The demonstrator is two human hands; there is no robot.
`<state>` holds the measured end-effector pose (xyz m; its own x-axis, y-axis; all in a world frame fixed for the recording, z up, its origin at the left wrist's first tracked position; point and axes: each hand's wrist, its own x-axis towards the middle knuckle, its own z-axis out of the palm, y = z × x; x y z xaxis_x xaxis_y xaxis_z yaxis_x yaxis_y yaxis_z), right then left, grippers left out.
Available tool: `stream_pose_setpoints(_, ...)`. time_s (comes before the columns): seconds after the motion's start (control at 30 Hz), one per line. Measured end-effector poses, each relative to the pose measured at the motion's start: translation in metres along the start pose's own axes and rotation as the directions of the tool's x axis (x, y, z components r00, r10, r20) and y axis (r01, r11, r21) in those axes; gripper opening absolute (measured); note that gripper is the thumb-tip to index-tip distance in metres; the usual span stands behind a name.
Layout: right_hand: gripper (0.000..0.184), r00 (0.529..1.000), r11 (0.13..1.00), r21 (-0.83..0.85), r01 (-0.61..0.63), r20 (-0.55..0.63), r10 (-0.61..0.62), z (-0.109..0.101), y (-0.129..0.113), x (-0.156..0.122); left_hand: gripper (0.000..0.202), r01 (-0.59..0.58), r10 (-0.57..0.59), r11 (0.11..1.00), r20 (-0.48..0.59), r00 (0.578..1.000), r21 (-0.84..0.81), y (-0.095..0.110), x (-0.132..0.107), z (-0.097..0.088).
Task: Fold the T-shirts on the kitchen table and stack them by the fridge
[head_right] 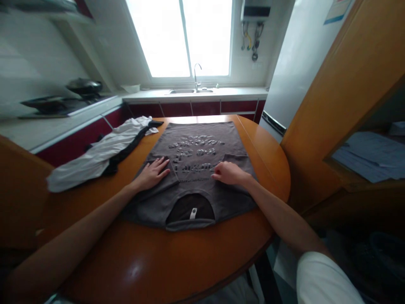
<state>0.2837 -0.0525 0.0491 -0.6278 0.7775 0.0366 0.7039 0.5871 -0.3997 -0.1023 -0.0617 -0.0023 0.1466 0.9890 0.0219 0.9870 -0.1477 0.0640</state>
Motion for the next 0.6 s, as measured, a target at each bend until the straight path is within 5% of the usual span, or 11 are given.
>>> stream_pose_setpoints(0.07, 0.036, 0.994, 0.977, 0.211, 0.045, 0.089, -0.065, -0.009, 0.007, -0.002, 0.067, 0.002, -0.002, 1.0, -0.006, 1.0, 0.003, 0.0, 0.0, 0.0)
stream_pose_setpoints(0.1, 0.039, 0.997, 0.949, 0.31, 0.049, 0.043, -0.066, -0.017, 0.012, -0.003, 0.067, 0.003, -0.002, 1.0, -0.011, 1.0, 0.006, 0.0, 0.001, 0.001)
stream_pose_setpoints(0.17, 0.039, 0.983, 0.896, 0.44, 0.053, -0.182, 0.031, -0.036, 0.023, -0.007, 0.067, -0.001, 0.002, 1.0, -0.019, 1.0, 0.016, -0.001, 0.002, 0.002)
stream_pose_setpoints(0.27, 0.034, 0.886, 0.878, 0.475, 0.057, -0.43, 0.176, -0.053, 0.04, -0.016, 0.068, 0.001, -0.001, 0.999, -0.021, 1.0, 0.037, -0.002, 0.003, 0.002)
stream_pose_setpoints(0.33, 0.034, 0.877, 0.905, 0.424, 0.044, -0.449, 0.168, -0.047, 0.048, -0.026, 0.067, 0.007, -0.006, 0.999, -0.017, 1.0, 0.046, -0.002, 0.003, 0.002)
stream_pose_setpoints(0.47, 0.043, 0.942, 0.993, 0.114, -0.021, -0.331, 0.058, -0.003, 0.053, -0.047, 0.067, 0.008, -0.007, 0.999, -0.007, 1.0, 0.042, -0.002, 0.004, 0.001)
stream_pose_setpoints(0.6, 0.053, 0.975, 0.98, -0.192, -0.059, -0.223, 0.015, 0.022, 0.052, -0.056, 0.068, 0.008, -0.007, 0.999, -0.011, 1.0, 0.037, -0.003, 0.005, 0.003)
